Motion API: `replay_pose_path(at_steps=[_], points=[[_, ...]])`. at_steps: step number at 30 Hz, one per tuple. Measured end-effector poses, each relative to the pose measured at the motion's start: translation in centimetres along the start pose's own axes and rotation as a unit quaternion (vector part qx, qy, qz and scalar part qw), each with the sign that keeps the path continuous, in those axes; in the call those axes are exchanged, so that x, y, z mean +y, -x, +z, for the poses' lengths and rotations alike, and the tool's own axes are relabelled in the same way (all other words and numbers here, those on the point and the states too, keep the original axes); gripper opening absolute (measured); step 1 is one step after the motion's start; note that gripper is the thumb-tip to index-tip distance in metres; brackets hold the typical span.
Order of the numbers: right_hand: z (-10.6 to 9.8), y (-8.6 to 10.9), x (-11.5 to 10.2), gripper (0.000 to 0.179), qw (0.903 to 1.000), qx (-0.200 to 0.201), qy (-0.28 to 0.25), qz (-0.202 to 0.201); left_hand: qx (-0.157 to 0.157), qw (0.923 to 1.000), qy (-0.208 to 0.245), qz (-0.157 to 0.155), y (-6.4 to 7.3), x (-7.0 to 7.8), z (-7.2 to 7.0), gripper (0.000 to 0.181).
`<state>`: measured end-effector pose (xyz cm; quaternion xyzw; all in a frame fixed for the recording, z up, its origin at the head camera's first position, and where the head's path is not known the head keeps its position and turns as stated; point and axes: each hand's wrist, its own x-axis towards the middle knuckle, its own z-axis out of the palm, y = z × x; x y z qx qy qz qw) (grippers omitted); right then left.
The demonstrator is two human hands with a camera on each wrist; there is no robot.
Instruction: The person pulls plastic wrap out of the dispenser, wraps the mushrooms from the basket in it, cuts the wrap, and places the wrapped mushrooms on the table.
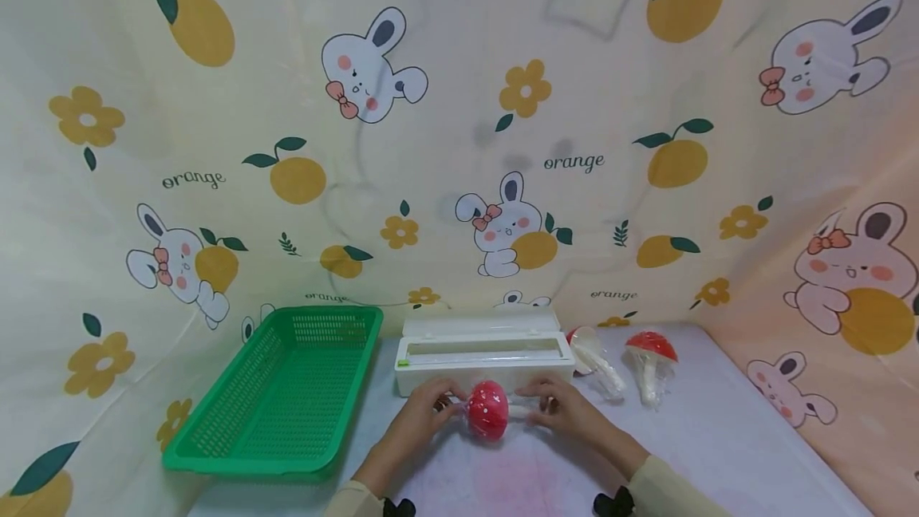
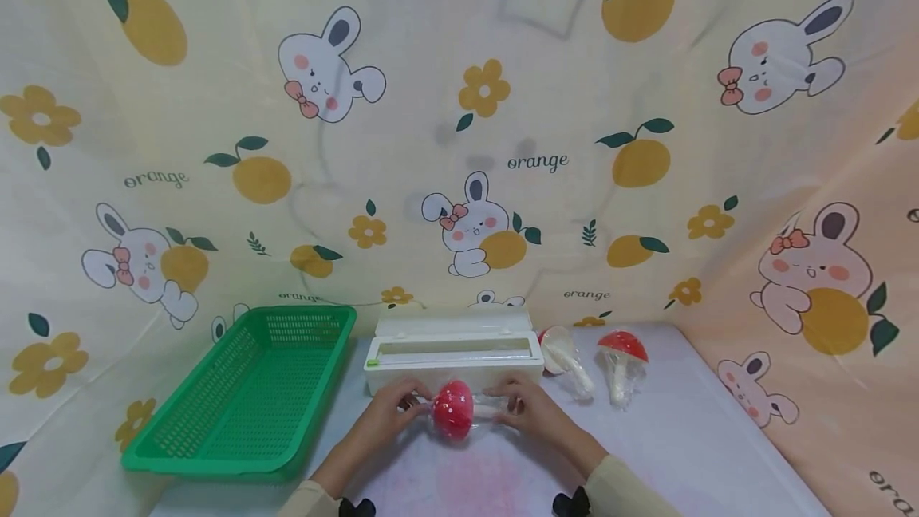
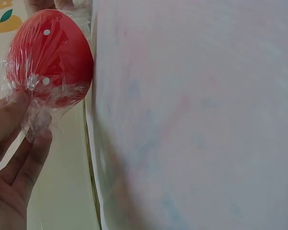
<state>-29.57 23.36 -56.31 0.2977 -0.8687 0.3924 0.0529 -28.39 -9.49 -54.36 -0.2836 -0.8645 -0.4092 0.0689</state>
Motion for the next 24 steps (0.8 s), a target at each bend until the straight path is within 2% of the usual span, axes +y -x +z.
replay_pose_path(at_steps=[2,4,8,11,13,18,20,24], points=[[0.1,-0.2,-0.1,0.028,1.0,0.003,0.003,0.002,0.001,0.9999,0.004,-0.012,-0.1,0.0,0.1,0.018],[0.3,-0.3,-0.1,0.017,0.9999,0.008,0.006,-0.006,0.001,0.9999,0.008,-0.011,-0.1,0.0,0.2,0.017],[0.5,-0.4,-0.2,0.009,0.9993,0.015,0.015,-0.031,-0.004,0.9995,0.018,-0.025,-0.1,0.0,0.5,0.015],[0.6,-0.5,-0.3,0.009,0.9983,0.018,0.03,-0.046,-0.007,0.9989,0.021,-0.041,-0.2,0.0,0.7,0.015],[0.6,-0.6,-0.4,0.009,0.9986,0.009,0.033,-0.04,-0.006,0.9986,0.024,-0.046,-0.2,0.1,0.7,0.015],[0.6,-0.7,-0.7,0.011,0.9991,-0.022,0.023,0.029,0.005,0.9978,0.036,-0.055,0.0,0.2,0.9,0.013],[0.5,-0.5,-0.9,0.018,0.9987,-0.022,0.025,0.04,0.016,0.9977,0.039,-0.053,0.0,0.3,0.8,0.013],[0.3,-0.1,-1.5,0.038,0.9988,-0.029,0.022,0.033,0.046,0.9959,0.04,-0.066,-0.1,0.6,0.7,0.014]])
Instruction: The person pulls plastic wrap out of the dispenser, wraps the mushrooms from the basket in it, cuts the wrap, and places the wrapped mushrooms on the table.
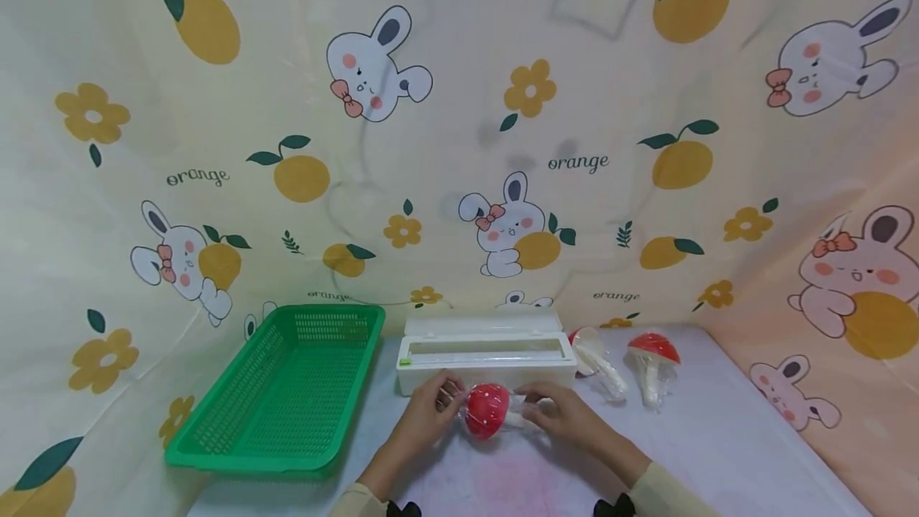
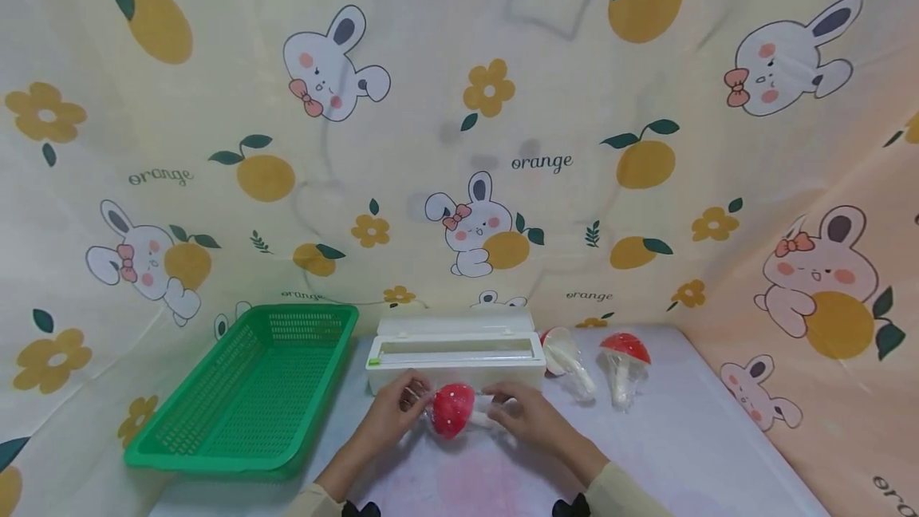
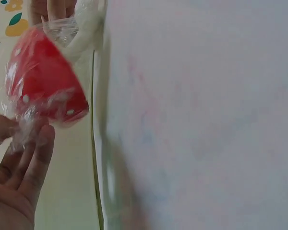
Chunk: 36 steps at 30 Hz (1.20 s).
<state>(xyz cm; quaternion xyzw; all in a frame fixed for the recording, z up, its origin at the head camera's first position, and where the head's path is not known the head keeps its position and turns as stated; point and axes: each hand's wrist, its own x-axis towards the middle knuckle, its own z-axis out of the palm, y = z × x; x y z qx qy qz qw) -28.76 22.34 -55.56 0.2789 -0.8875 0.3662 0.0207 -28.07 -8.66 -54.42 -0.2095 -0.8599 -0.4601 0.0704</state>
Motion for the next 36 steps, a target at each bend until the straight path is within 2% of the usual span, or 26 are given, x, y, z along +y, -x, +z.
replay_pose_path(at_steps=[5,9,12,17,20,23,28,36], points=[[0.1,0.5,-0.7,0.061,0.9982,-0.044,-0.032,0.023,0.038,0.9981,0.017,-0.045,0.1,0.5,0.1,0.015],[0.1,0.6,-1.1,0.068,0.9976,-0.053,-0.03,0.033,0.047,0.9968,0.031,-0.057,0.1,0.4,0.2,0.013],[0.0,0.7,-1.1,0.062,0.999,-0.04,-0.013,0.012,0.036,0.9974,0.036,-0.051,0.2,0.1,0.0,0.017],[-0.2,0.8,-0.9,0.042,0.9996,-0.019,0.003,-0.023,-0.015,0.9977,0.056,-0.036,0.3,-0.6,-0.4,0.035],[-0.1,0.7,-0.7,0.033,0.9992,-0.018,0.005,-0.035,-0.03,0.9979,0.053,-0.022,0.1,-0.9,-0.4,0.034],[0.0,0.7,-0.4,0.028,0.9992,-0.023,-0.004,-0.032,-0.023,0.9989,0.041,-0.007,0.0,-1.1,-0.1,0.029],[0.4,0.6,-0.2,0.024,0.9993,-0.026,-0.012,-0.023,0.003,0.9998,0.019,-0.007,0.0,-0.5,0.6,0.015],[0.6,0.2,-0.6,0.025,0.9995,-0.027,-0.015,0.004,0.042,0.9986,-0.028,-0.015,-0.3,0.7,0.9,0.011]])
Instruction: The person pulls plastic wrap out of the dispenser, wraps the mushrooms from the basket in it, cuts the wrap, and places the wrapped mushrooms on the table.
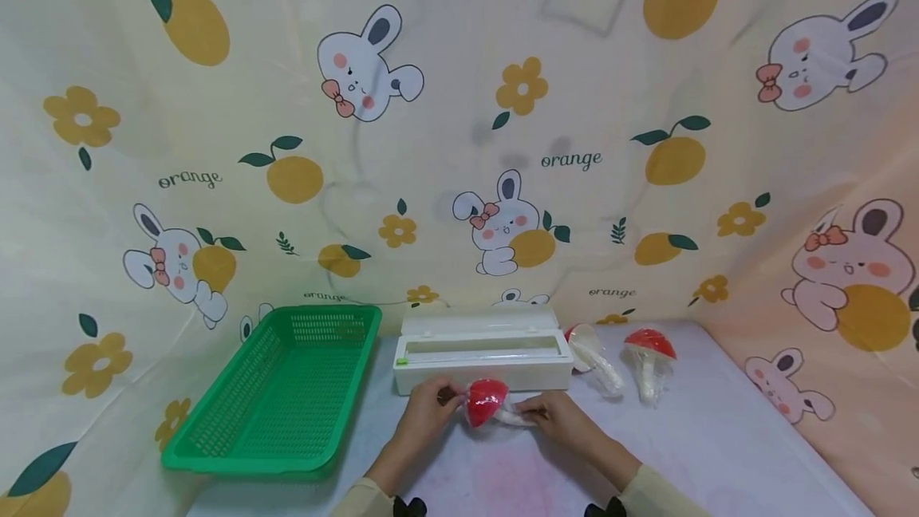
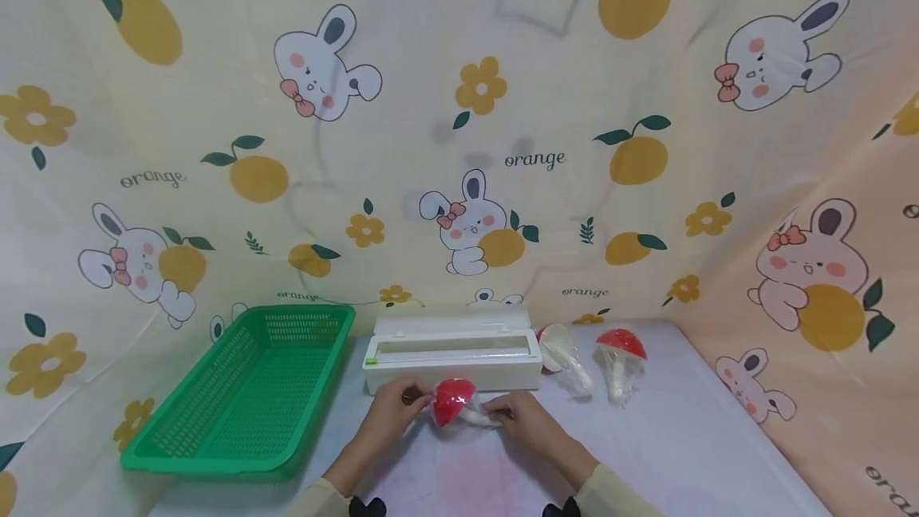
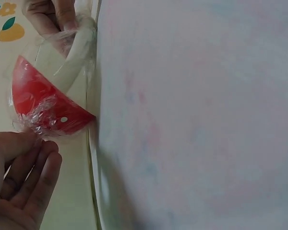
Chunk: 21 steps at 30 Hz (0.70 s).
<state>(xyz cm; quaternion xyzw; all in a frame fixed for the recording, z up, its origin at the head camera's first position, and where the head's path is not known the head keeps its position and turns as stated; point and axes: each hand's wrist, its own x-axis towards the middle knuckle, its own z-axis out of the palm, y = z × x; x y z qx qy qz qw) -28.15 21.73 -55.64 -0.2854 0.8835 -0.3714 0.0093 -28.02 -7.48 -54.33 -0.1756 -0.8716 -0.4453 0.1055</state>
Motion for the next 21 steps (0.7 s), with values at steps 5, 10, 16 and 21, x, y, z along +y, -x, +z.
replay_pose_path(at_steps=[5,10,16,21], points=[[0.0,0.2,-0.2,0.029,0.9999,0.009,0.003,-0.01,0.014,0.9998,0.002,-0.014,0.1,-0.5,0.2,0.012],[0.3,0.8,-0.2,0.042,0.9992,0.039,-0.003,-0.005,0.02,0.9992,0.031,-0.011,0.4,-0.6,0.3,0.013],[0.4,1.2,-0.8,0.065,0.9961,0.079,-0.003,-0.04,0.045,0.9976,0.043,-0.032,0.5,-0.1,0.3,0.009],[0.6,1.1,-1.4,0.053,0.9924,0.116,0.008,-0.04,0.019,0.9948,0.085,-0.052,0.4,-0.3,0.0,0.013]])
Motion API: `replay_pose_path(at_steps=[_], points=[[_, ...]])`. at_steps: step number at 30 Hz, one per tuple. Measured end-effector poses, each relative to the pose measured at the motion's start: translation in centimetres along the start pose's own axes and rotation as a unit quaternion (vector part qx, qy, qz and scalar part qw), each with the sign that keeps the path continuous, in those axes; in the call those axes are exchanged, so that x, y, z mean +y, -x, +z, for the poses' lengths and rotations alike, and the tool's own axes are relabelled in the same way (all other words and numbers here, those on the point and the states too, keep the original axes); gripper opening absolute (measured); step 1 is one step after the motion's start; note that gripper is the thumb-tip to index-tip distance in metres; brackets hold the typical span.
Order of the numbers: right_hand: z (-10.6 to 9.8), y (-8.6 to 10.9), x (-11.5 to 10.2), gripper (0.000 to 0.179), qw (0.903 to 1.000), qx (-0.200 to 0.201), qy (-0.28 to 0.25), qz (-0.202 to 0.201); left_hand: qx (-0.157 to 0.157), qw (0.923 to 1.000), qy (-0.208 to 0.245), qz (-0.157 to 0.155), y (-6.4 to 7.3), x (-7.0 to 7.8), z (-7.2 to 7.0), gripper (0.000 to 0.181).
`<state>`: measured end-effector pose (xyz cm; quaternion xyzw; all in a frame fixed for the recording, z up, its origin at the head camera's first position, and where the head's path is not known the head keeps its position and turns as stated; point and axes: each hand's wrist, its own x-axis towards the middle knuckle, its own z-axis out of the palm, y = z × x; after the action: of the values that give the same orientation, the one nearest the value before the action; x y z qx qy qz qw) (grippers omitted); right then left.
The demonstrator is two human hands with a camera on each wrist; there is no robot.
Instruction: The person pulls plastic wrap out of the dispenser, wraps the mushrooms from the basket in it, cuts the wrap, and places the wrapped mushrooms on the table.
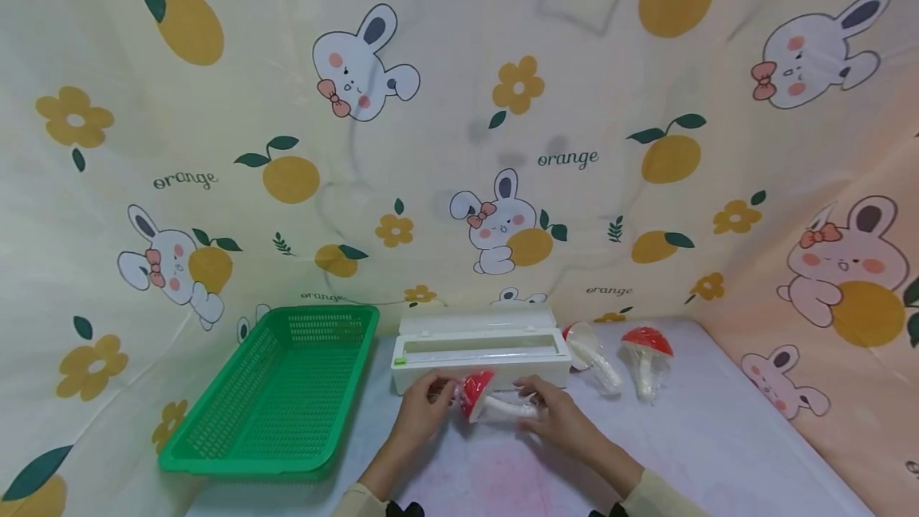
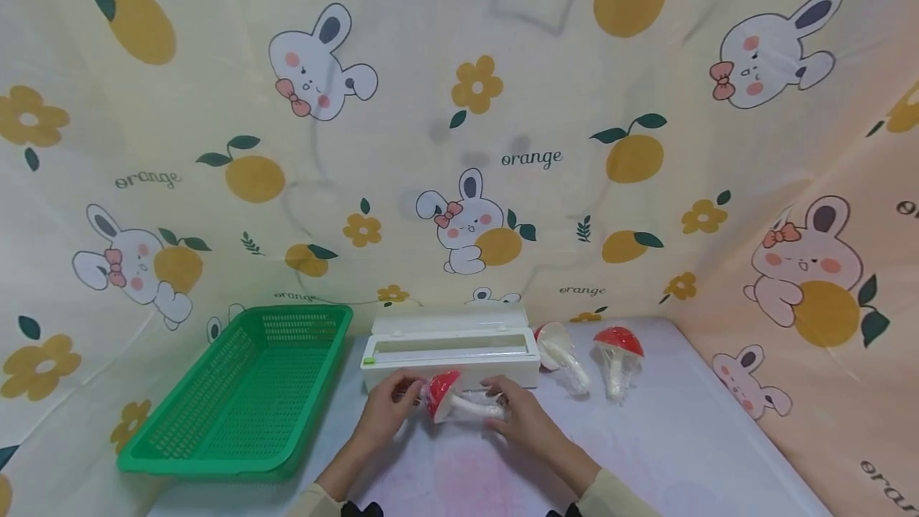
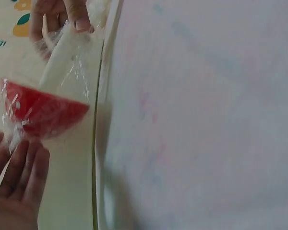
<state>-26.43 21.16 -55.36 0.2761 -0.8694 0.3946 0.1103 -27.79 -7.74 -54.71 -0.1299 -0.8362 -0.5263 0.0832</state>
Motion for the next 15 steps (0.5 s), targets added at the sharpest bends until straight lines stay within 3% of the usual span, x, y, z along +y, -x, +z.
replay_pose_path(at_steps=[5,9,15], points=[[0.3,-0.16,0.01,0.036,0.9985,0.046,0.028,0.006,-0.04,0.999,0.017,0.008,-0.31,-0.4,-0.75,0.025],[0.6,-0.09,0.16,0.029,0.9957,0.071,0.041,-0.043,-0.026,0.9993,0.002,0.028,-0.22,-0.59,-0.84,0.017],[0.98,-0.11,0.25,0.021,0.9928,0.071,0.032,-0.091,-0.016,0.9996,-0.007,0.023,0.18,-0.83,-0.83,0.009]])
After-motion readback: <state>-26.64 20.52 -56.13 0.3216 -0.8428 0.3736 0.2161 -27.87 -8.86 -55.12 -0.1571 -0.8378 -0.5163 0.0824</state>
